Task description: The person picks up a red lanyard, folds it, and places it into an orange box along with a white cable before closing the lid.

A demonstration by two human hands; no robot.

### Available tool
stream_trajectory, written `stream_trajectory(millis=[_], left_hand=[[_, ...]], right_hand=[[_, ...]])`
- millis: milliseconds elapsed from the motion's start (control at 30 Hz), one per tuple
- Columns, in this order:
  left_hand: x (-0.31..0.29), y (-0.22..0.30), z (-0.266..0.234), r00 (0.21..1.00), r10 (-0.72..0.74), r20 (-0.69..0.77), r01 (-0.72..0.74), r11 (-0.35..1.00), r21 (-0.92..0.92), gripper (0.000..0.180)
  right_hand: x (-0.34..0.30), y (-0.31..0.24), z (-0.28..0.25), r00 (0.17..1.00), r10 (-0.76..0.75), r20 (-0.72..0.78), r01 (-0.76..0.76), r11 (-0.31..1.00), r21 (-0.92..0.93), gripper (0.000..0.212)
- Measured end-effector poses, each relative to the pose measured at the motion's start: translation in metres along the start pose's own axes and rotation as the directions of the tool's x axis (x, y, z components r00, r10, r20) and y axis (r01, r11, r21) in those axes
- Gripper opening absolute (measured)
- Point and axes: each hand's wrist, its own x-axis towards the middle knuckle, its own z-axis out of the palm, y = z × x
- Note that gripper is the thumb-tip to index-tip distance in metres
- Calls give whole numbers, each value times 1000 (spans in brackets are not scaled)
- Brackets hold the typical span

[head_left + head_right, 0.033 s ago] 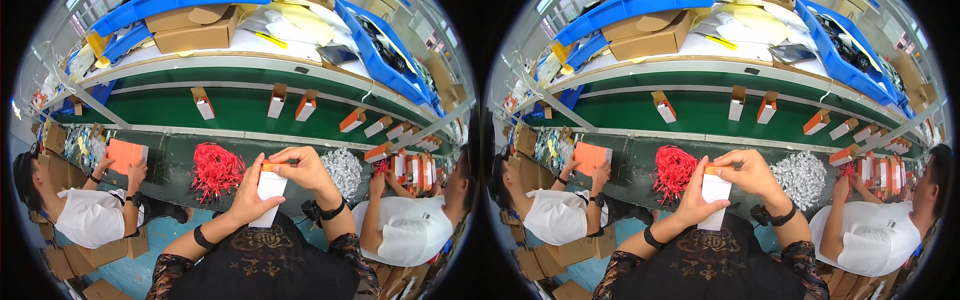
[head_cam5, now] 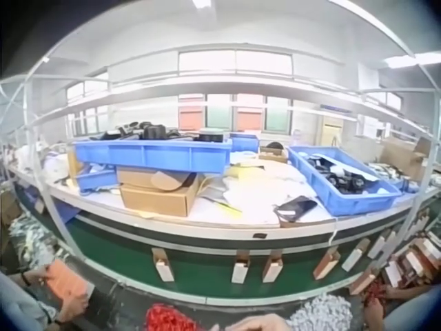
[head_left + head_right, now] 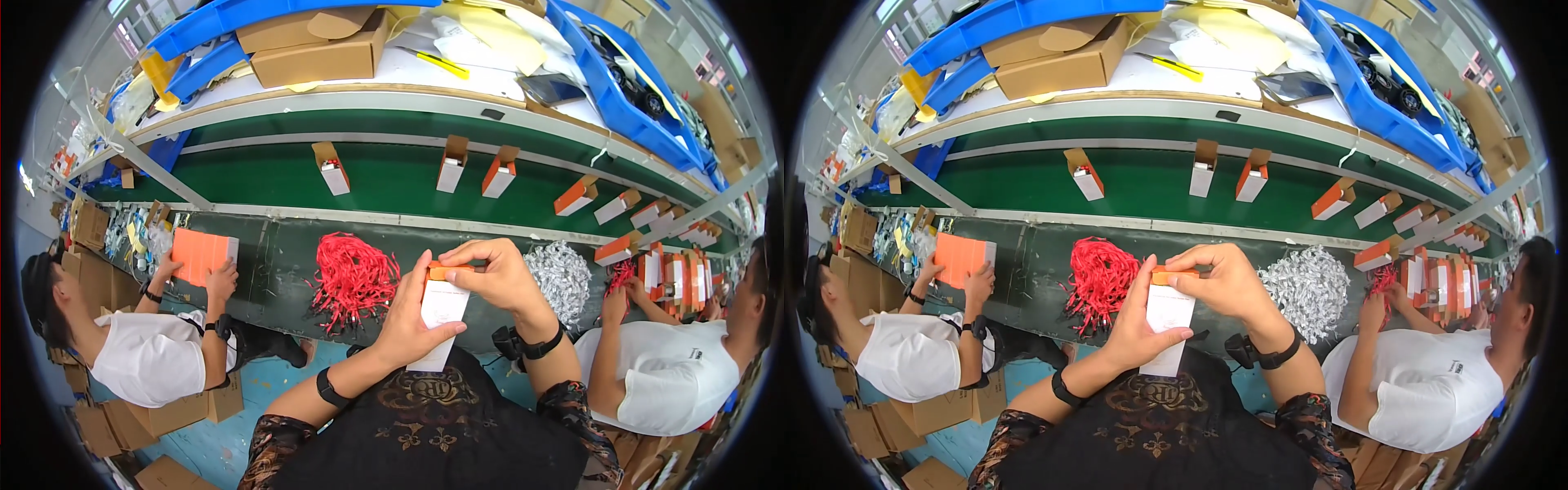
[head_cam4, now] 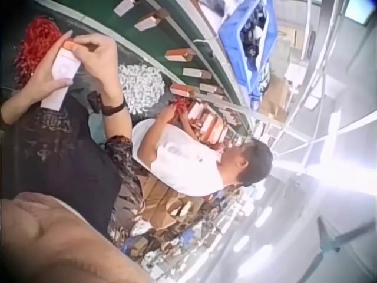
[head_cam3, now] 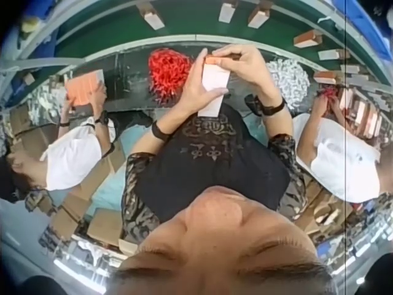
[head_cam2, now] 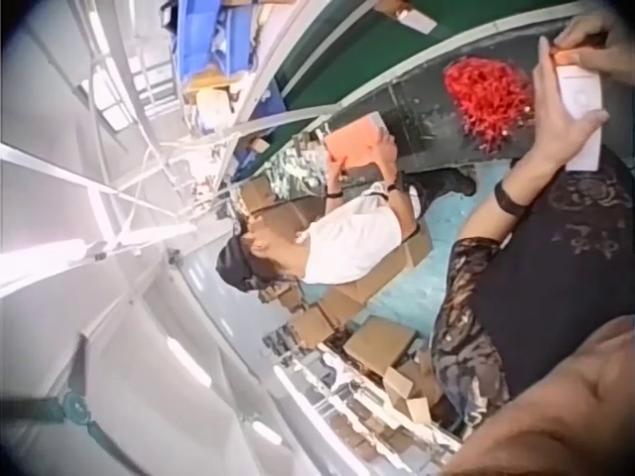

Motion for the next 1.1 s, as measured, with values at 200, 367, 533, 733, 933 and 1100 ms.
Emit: stream_trajectory(millis=[200,367,533,733,933,1100], left_hand=[[1,-11,2,991,-110,78,119,986,-117,108],[2,-9,1,994,-97,56,109,957,-267,106],[2,-10,-3,998,-54,22,58,969,-239,102],[-3,-14,-5,989,-105,100,136,912,-386,89],[5,-27,-18,995,81,-54,-98,798,-594,49],[6,-19,-28,1000,-30,-3,22,805,-592,29]], right_hand=[[1,4,-2,995,-99,24,101,990,-100,17],[-3,-2,15,975,-222,-13,201,907,-369,16],[-1,3,20,928,-371,-23,315,818,-481,18],[-6,11,21,884,-468,8,426,799,-424,26],[-13,26,34,920,-337,-202,306,937,-168,30],[-14,35,39,893,-410,-186,365,901,-235,30]])
